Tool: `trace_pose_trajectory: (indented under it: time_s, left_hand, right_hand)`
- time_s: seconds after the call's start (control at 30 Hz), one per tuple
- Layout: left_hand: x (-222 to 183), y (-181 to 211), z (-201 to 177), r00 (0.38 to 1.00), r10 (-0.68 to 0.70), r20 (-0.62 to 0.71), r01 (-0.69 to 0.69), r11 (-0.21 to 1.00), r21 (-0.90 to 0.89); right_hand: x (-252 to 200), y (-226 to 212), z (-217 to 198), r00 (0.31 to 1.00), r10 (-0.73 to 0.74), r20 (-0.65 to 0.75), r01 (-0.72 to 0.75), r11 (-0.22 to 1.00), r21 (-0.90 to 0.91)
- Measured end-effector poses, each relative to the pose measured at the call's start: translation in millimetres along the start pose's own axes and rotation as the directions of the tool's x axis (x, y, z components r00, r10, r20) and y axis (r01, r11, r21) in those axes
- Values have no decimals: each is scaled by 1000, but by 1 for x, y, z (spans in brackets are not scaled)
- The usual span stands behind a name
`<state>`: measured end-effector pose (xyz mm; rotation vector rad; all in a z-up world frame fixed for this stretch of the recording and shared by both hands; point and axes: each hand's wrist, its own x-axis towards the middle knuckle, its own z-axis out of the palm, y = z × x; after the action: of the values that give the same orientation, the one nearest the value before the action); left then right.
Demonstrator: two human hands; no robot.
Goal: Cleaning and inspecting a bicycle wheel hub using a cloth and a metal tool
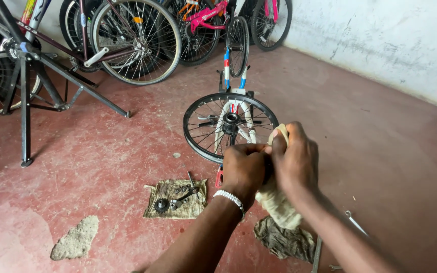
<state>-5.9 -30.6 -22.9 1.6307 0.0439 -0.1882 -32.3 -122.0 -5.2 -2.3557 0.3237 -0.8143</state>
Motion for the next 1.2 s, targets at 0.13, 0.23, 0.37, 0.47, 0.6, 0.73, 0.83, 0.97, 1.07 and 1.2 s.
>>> trace_pose_trajectory:
  time_s: [0.13, 0.23, 0.37, 0.47, 0.6, 0.73, 0.83, 0.97, 1.07, 1.2]
  left_hand:
    - [-5, 17, -19, 996, -63, -69, 68, 995, 67]
    - [-5, 15, -21, 1000, -6, -17, 6, 1000, 15]
    - [-2, 3, -4, 993, 21, 115, 0, 983, -182]
    - [7, -1, 2, 999, -13, 51, 26, 966, -257]
    - [11, 4, -13, 999, -3, -53, -15, 942, -336]
    - [10, 1, -8, 993, 101, -64, -106, 992, -68]
    - [2, -2, -6, 954, 40, 296, 118, 860, -496]
    - [11, -2, -14, 907, 4, 420, 263, 774, -576]
    - [24, -9, -15, 940, 20, 341, 202, 772, -602]
    - [19, -5, -16, 970, -53, 239, 173, 839, -515]
  right_hand:
    - [-20, -18, 1, 966, 145, 212, -150, 989, 7]
    - [-6, 3, 10, 975, -123, 185, 145, 983, -111]
    - [17, 24, 8, 997, 66, 49, -60, 993, -104]
    - [1, 16, 12, 996, 91, 6, -90, 995, -44]
    - [-36, -12, 16, 992, -30, 119, 26, 999, 33]
    - [2, 22, 17, 999, 12, 48, -5, 989, -147]
    - [26, 46, 4, 997, 4, -78, -10, 997, -80]
    - [27, 4, -35, 982, 152, 116, -169, 974, 152]
    - [19, -4, -41, 883, 200, 426, -406, 781, 475]
    - [18, -4, -47, 708, 148, 690, -660, 485, 573]
